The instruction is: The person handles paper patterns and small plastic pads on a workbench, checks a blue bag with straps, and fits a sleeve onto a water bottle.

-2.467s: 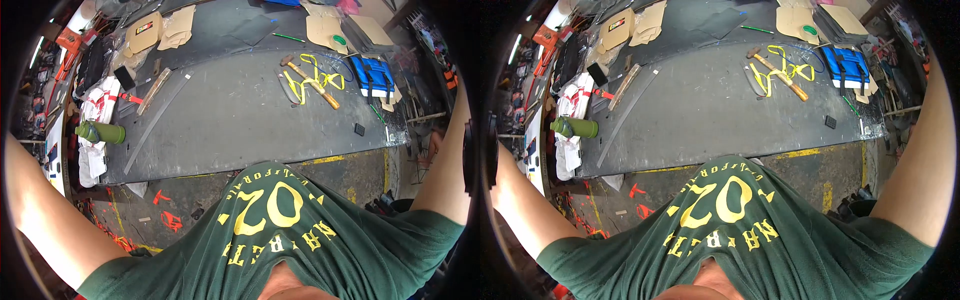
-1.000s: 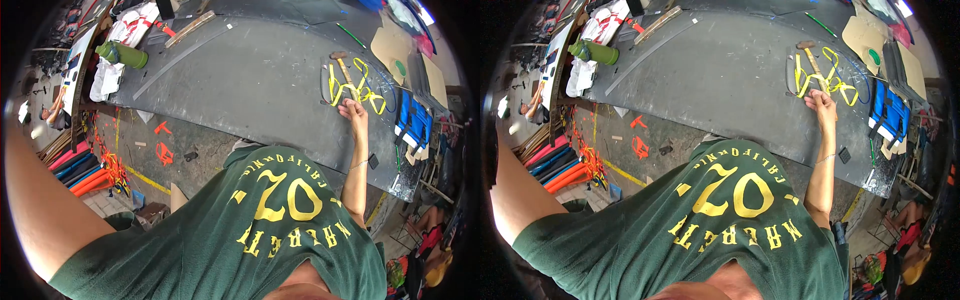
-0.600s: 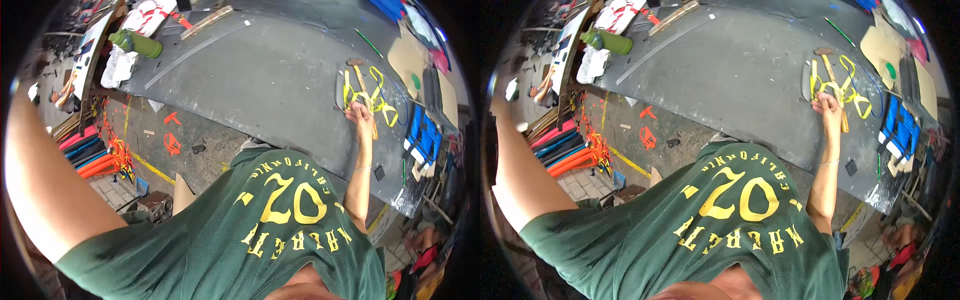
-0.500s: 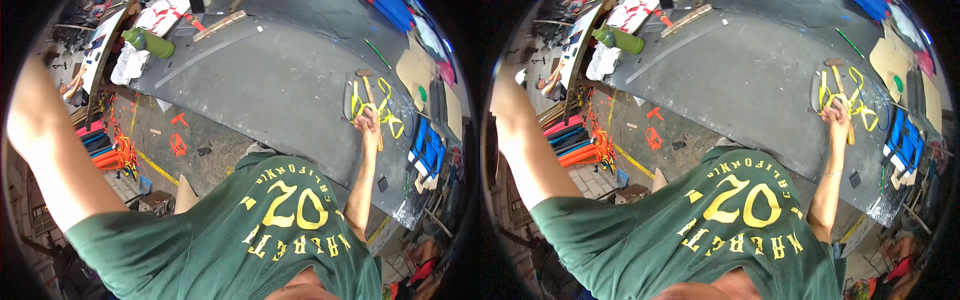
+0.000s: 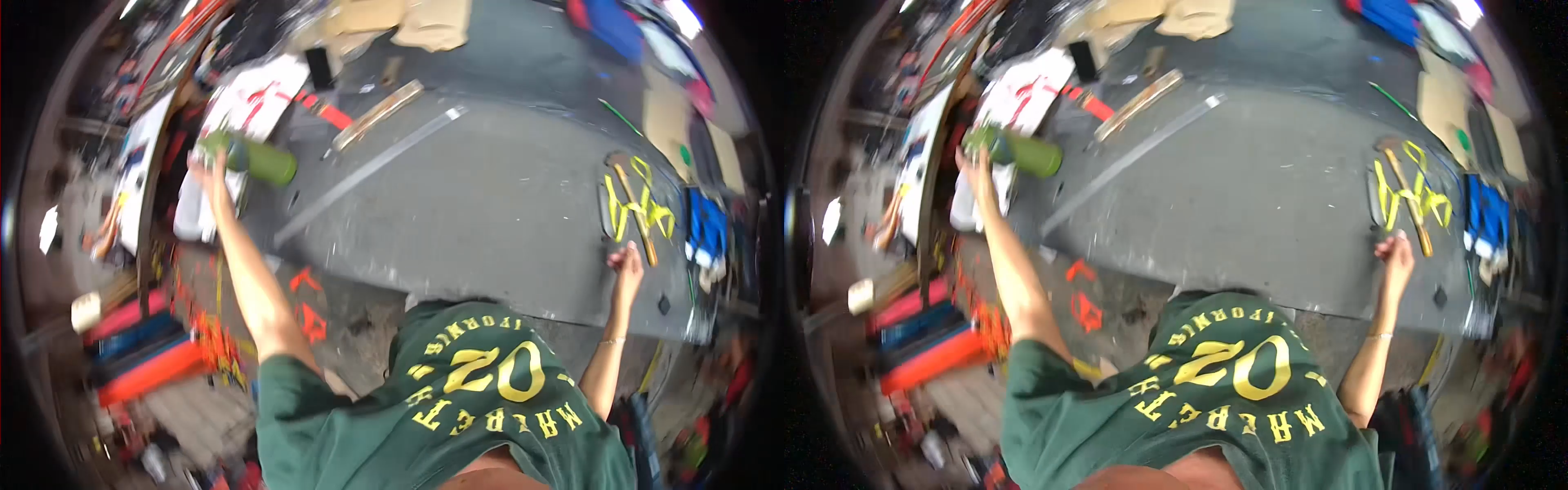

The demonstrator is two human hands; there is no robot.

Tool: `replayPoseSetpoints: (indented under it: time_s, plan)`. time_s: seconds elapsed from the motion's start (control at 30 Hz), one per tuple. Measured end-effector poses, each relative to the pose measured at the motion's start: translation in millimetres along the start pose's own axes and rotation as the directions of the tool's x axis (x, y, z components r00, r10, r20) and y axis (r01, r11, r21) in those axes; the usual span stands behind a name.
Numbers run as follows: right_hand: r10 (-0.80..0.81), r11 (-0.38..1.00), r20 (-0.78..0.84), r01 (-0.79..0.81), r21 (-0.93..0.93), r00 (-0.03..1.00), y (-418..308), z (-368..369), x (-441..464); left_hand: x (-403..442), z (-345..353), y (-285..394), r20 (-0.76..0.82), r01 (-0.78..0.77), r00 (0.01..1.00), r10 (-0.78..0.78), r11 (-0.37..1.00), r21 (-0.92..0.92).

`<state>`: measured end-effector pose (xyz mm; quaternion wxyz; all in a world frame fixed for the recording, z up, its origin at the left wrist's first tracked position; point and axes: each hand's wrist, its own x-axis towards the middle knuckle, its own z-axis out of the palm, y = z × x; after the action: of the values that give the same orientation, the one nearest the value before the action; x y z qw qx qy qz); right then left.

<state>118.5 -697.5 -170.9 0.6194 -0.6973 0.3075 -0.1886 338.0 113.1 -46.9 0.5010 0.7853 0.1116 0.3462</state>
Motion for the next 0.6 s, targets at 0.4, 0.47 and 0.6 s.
replayPoseSetpoints:
  time_s: [0.4,0.47,0.6]
  plan:
    - [0.108,0.856,0.448,0.146,-0.496,0.887,-89.0,182.7,-166.6,-25.7,37.7,-71.6,-0.194,-0.071,0.971,0.139,0.943,0.324]
    - [-0.043,0.754,0.622,0.434,-0.493,0.782,-100.7,198.8,-173.5,-22.3,36.4,-42.7,-0.143,0.005,0.989,0.028,0.975,0.223]
    - [-0.136,0.741,0.808,0.600,-0.300,0.573,-163.6,229.7,-193.9,-16.0,32.9,-12.0,0.069,-0.236,0.971,0.228,0.962,0.139]
